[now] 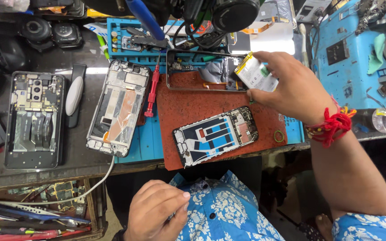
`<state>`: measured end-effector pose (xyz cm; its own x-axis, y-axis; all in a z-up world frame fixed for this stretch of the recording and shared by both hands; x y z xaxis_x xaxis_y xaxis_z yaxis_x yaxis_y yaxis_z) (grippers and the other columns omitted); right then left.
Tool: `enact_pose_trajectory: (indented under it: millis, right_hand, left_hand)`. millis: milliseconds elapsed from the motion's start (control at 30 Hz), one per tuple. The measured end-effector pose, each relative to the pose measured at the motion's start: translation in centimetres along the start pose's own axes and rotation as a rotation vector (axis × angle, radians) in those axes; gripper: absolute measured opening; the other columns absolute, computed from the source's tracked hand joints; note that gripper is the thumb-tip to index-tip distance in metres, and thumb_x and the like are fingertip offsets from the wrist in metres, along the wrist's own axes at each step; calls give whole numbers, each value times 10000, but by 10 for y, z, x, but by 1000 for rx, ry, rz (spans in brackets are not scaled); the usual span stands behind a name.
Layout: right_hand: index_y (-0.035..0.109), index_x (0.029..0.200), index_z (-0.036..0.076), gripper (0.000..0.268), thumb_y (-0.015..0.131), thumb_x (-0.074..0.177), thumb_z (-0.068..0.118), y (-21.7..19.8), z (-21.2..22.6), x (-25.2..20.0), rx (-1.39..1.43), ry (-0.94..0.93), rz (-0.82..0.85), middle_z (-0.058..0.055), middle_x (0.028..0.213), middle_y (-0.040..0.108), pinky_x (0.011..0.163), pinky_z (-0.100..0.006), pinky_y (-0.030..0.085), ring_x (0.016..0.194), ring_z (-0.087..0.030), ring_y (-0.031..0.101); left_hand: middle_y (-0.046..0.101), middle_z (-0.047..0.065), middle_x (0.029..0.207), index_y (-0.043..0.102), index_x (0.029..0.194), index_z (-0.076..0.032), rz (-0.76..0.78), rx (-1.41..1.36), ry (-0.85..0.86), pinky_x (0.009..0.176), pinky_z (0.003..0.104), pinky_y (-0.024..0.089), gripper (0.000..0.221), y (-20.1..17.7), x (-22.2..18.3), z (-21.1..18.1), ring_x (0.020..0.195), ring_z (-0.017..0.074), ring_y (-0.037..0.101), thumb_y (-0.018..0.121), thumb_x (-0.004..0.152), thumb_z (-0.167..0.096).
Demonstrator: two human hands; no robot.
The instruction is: The person is repairing a mobile phone by hand using tweezers to manipulate small internal components and applying glue from a tube to the frame.
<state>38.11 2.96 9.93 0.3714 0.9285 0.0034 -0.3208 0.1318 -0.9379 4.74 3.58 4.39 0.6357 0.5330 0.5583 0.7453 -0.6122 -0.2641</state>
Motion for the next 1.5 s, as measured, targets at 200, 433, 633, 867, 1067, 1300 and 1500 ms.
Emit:
enact_pose_trajectory:
  millis: [200, 433, 633, 867, 1067, 1300, 1500]
  right_hand:
    - [487, 1516, 39, 839, 845, 776, 207, -7, -15, -1, 110, -49, -93, -174, 1380, 565, 929, -385, 532, 1043, -283, 613]
    - [494, 1505, 43, 781, 808, 816, 238, -32, -51, -21, 206, 55, -151, -158, 1398, 564, 902, -350, 542, 1131, -254, 604]
    - [620, 1370, 22, 634, 813, 808, 244, -17, -68, -28, -116, 81, -195, -213, 1335, 583, 963, -453, 522, 1141, -371, 622]
    - [694, 1286, 45, 456, 814, 902, 260, -17, -43, -40, -179, -92, -234, -156, 1364, 646, 1077, -456, 483, 1274, -366, 608]
    - [692, 1310, 75, 508, 806, 862, 284, 4, -6, -32, -5, -69, -45, -139, 1066, 648, 901, -415, 509, 999, -309, 634]
    - [720, 1164, 41, 443, 865, 802, 250, 6, -6, -27, 25, -63, -56, -129, 957, 648, 751, -346, 521, 809, -234, 611]
    - [737, 1019, 55, 144, 812, 901, 89, -6, -15, -56, 331, 69, -196, -7, 867, 724, 599, -234, 513, 727, -124, 686]
  left_hand:
    - [730, 83, 937, 689, 1012, -33, -13, 81, 73, 744, 375, 583, 228, -10, 14, -7, 817, 237, 740, 780, 804, -43]
    - [721, 92, 971, 666, 1026, -26, -10, 213, 155, 755, 384, 580, 249, -28, 41, -15, 855, 250, 740, 780, 805, -13]
    - [716, 95, 984, 657, 1066, -18, -2, 214, 174, 752, 371, 572, 286, -29, 55, -19, 867, 252, 745, 779, 811, 25]
    - [720, 91, 972, 656, 1053, -32, -45, 209, 98, 771, 373, 580, 268, -26, 43, -12, 866, 238, 749, 769, 815, 14]
    - [726, 97, 944, 672, 1037, -18, -66, 188, 37, 755, 367, 584, 259, -23, 34, -6, 840, 229, 748, 770, 799, 15]
    - [728, 101, 954, 669, 1037, -15, -69, 182, 23, 764, 366, 597, 262, -25, 29, -8, 849, 232, 753, 781, 803, 22]
    - [725, 100, 980, 665, 1048, -23, -66, 128, 64, 783, 371, 594, 269, -21, 41, -18, 872, 238, 749, 785, 810, 12]
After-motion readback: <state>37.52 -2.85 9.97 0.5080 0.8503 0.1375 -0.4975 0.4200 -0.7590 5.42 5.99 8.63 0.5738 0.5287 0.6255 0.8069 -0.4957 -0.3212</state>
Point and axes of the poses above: each hand's wrist, its own x-axis towards the middle knuckle, its own y-axis out of the palm, z = x × y, the point moved 7 cm from there along x, towards the middle knuckle
